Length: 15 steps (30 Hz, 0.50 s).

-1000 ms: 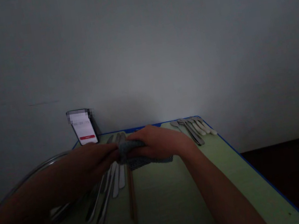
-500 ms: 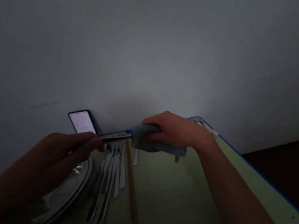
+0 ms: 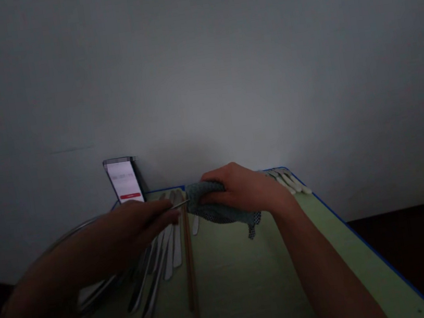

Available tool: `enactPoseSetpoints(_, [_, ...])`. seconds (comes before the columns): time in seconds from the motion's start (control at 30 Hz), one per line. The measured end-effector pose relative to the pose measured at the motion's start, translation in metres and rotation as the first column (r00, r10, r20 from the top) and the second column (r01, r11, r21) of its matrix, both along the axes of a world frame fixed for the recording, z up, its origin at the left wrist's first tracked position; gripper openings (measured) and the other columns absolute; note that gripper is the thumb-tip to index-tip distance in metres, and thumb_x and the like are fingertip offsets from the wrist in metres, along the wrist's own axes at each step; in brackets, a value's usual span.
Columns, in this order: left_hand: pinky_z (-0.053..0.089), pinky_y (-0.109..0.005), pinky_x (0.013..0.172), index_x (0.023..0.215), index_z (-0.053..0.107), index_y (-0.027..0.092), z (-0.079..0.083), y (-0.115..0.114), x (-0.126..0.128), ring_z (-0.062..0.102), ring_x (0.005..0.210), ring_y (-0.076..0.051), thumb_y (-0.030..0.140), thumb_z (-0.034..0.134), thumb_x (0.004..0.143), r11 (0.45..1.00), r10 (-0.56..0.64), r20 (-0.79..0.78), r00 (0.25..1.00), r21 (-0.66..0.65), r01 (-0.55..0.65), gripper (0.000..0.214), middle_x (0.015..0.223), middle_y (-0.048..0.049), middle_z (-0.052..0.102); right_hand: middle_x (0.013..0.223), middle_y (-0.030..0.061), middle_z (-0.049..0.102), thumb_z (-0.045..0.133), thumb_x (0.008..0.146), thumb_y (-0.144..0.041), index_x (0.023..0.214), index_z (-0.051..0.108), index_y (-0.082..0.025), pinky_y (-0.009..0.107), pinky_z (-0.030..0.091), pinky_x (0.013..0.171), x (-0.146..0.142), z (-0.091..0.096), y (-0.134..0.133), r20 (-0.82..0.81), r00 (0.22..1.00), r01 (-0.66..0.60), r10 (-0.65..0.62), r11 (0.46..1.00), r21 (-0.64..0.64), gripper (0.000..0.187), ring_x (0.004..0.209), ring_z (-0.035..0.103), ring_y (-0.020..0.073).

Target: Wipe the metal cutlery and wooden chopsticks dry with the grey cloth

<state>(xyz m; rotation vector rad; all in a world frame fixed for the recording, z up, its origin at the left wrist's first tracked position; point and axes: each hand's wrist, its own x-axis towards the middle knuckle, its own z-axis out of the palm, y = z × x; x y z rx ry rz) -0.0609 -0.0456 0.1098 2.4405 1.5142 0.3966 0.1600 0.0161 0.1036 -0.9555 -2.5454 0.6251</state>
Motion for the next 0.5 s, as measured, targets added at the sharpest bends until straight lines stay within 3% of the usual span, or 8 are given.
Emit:
enactPoseSetpoints(0.13, [0.04,-0.023,0.059,0.086,0.06,0.018,-0.001,0.009,-0.002,0.056,0.062,-0.013,0.036,0.032,0.09,0.999,-0.027,-0.009,1.0,-0.026,0.026,0.034,0.071,-0.0009,0.062,0.081,0.0017,0.063,0.043,0.086,-0.042,0.09,0.061,-0.018,0.025,0.042,0.066,0.0,-0.004,0.002,-0.124,0.991,0.048,-0.049,0.999,-0.006,0.03,0.074,0.056,0.0148])
enactPoseSetpoints(0.23, [0.038,-0.024,0.058,0.079,0.059,0.017,0.003,0.011,-0.013,0.054,0.058,-0.013,0.038,0.03,0.09,0.999,0.038,-0.042,0.998,0.03,-0.036,0.037,0.063,0.0001,0.058,0.092,0.0035,0.064,0.034,0.088,-0.049,0.1,0.058,-0.019,0.03,0.045,0.077,0.003,-0.009,0.005,-0.248,0.966,0.055,-0.077,0.994,-0.097,0.04,0.084,0.057,0.0175])
enactPoseSetpoints(0.37, [0.039,-0.025,0.06,0.077,0.06,0.017,0.007,0.008,-0.02,0.055,0.06,-0.014,0.038,0.03,0.089,0.999,0.026,-0.005,1.0,0.022,-0.026,0.038,0.064,0.0005,0.059,0.1,0.0044,0.065,0.029,0.087,-0.055,0.102,0.06,-0.021,0.037,0.04,0.095,-0.001,-0.017,0.011,-0.418,0.9,0.022,-0.119,0.973,-0.229,0.048,0.096,0.056,0.0197])
enactPoseSetpoints(0.5, [0.039,-0.023,0.06,0.078,0.062,0.018,0.007,0.007,-0.015,0.057,0.063,-0.013,0.037,0.034,0.088,1.0,0.017,0.021,1.0,-0.018,-0.017,0.036,0.067,0.0002,0.062,0.094,0.0058,0.067,0.028,0.085,-0.059,0.102,0.062,-0.023,0.04,0.047,0.086,-0.007,-0.02,0.011,-0.529,0.807,0.033,-0.262,0.915,-0.402,0.052,0.086,0.06,0.0208])
